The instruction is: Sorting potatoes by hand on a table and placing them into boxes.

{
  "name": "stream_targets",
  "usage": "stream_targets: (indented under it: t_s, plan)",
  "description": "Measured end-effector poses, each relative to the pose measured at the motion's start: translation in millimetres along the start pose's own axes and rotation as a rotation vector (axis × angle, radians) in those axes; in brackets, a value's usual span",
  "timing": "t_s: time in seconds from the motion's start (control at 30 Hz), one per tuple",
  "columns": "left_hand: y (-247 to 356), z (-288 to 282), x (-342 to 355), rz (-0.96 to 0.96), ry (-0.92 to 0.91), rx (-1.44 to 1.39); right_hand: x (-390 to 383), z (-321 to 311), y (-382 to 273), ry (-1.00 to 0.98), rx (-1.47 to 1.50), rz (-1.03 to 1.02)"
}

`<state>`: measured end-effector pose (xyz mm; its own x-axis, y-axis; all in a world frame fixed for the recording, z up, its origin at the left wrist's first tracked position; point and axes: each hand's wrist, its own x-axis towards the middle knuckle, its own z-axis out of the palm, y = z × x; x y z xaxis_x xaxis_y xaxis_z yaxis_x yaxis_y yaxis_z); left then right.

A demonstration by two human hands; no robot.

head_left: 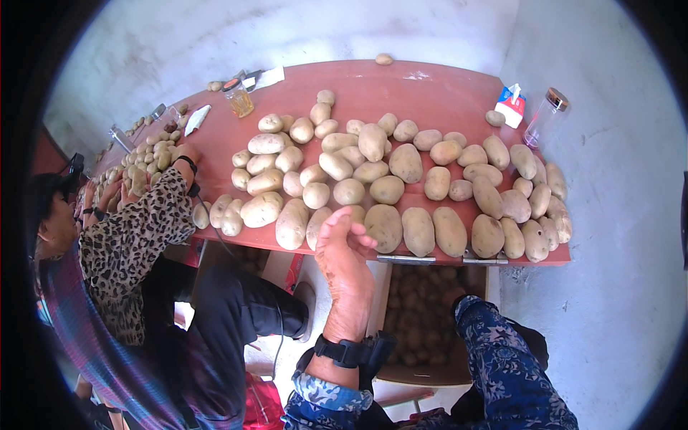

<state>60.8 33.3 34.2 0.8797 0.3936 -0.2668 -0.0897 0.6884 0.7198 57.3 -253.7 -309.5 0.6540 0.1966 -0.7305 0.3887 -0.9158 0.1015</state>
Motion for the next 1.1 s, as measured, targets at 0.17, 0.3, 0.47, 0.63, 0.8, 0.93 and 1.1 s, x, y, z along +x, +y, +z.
stream_targets:
  t_s: [0.17, 0.3, 0.47, 0.63, 0.8, 0.93, 1.1]
  plan:
    - [0, -1, 3, 0.001, -0.003, 0.0, 10, 19, -1, 0.125, 0.068, -0.003]
    - [-2, -2, 4, -0.002, -0.008, 0.004, 4, 18, -3, 0.197, 0.121, 0.018]
    - [-2, -2, 7, -0.018, 0.001, -0.019, -14, -6, -16, 0.166, 0.201, -0.09]
    - [1, -3, 8, -0.011, 0.011, -0.036, -14, -17, -39, 0.226, 0.291, -0.264]
    - [2, -5, 9, -0.022, 0.007, -0.065, -41, -49, -48, 0.531, 0.38, -0.803]
    - [4, -5, 8, -0.005, 0.015, -0.063, -72, -140, -108, -0.105, 0.056, -0.569]
    - [8, -6, 6, -0.031, 0.015, -0.09, -136, -231, -116, -0.352, 0.123, -0.563]
